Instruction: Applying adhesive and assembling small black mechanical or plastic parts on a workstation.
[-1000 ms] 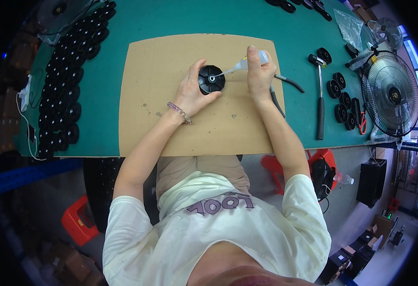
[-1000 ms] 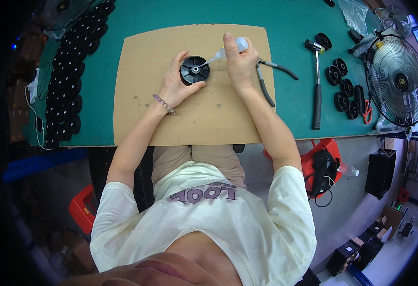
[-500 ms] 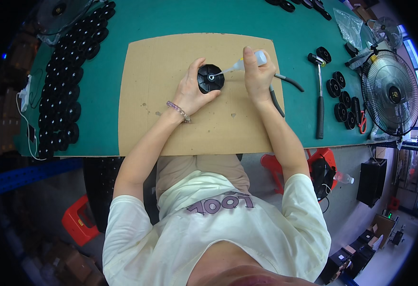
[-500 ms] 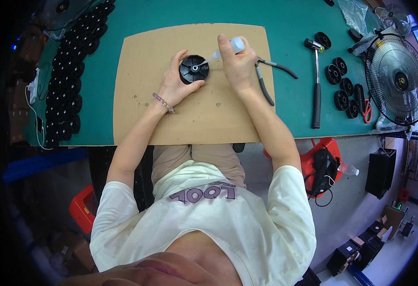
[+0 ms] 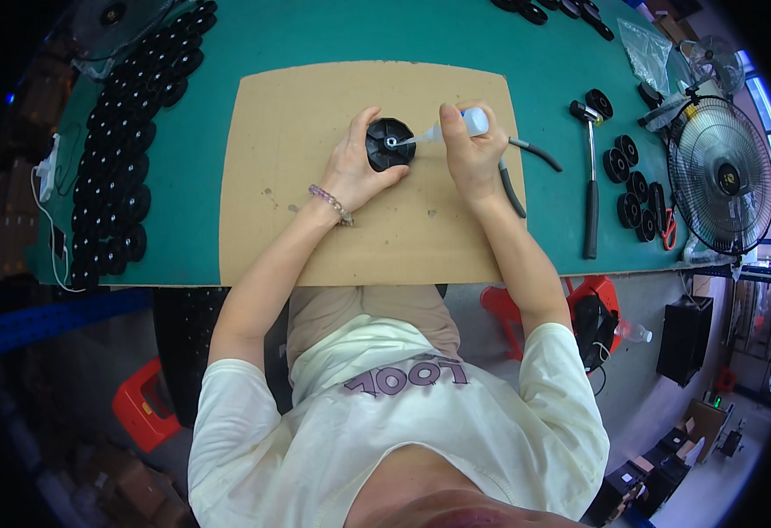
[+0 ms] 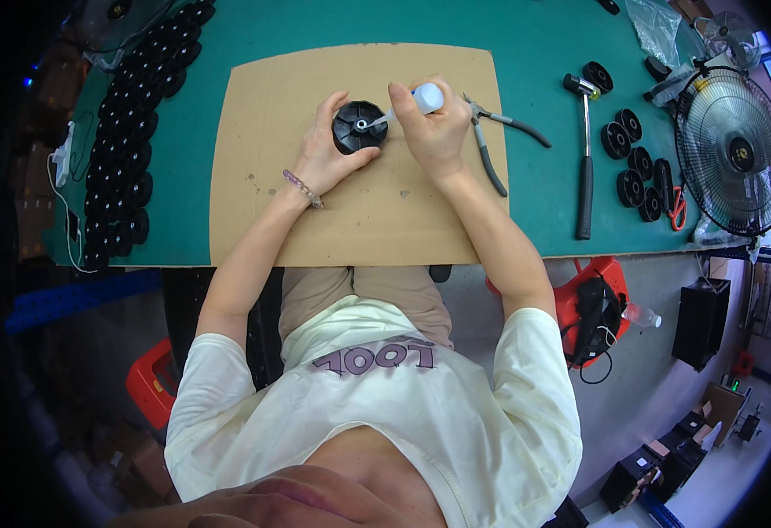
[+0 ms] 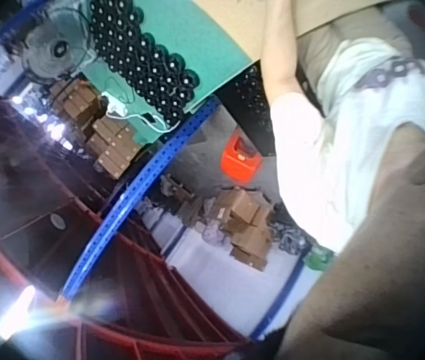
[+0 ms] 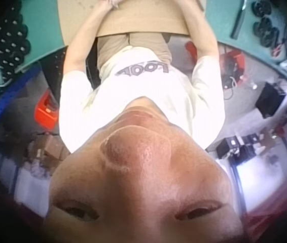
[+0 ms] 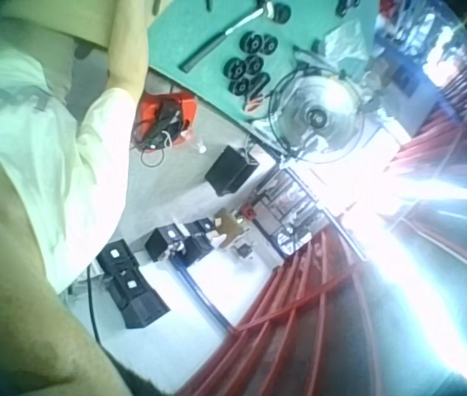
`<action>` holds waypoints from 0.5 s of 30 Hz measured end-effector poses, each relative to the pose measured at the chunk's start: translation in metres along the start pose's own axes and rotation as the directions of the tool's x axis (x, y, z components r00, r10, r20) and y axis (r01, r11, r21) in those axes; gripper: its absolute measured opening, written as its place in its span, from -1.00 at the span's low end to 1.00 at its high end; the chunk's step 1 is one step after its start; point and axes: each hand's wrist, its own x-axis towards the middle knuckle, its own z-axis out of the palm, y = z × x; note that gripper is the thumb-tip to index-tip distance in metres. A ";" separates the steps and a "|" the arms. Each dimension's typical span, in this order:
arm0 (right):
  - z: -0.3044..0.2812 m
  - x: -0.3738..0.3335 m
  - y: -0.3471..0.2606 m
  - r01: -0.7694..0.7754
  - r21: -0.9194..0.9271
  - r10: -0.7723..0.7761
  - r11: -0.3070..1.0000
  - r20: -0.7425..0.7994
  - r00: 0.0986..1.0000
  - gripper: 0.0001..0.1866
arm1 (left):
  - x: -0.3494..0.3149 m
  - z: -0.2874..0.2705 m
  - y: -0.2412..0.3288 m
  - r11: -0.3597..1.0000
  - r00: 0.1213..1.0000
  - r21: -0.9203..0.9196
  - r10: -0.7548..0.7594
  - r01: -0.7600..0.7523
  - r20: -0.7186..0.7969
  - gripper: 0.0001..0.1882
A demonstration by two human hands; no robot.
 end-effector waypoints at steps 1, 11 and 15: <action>0.000 0.001 0.000 -0.002 0.000 0.002 1.000 0.000 1.000 -0.71 | 0.000 0.000 0.000 1.000 1.000 -0.013 -0.006 0.006 0.003 -0.14; -0.003 0.005 0.007 -0.032 -0.035 0.032 0.999 0.000 0.999 -0.65 | 0.000 0.001 -0.001 1.000 1.000 -0.011 -0.006 0.006 0.016 -0.11; -0.002 0.007 0.006 -0.048 -0.038 0.046 0.998 -0.037 0.998 -0.65 | 0.000 0.001 -0.003 1.000 1.000 0.001 -0.004 0.004 0.011 -0.11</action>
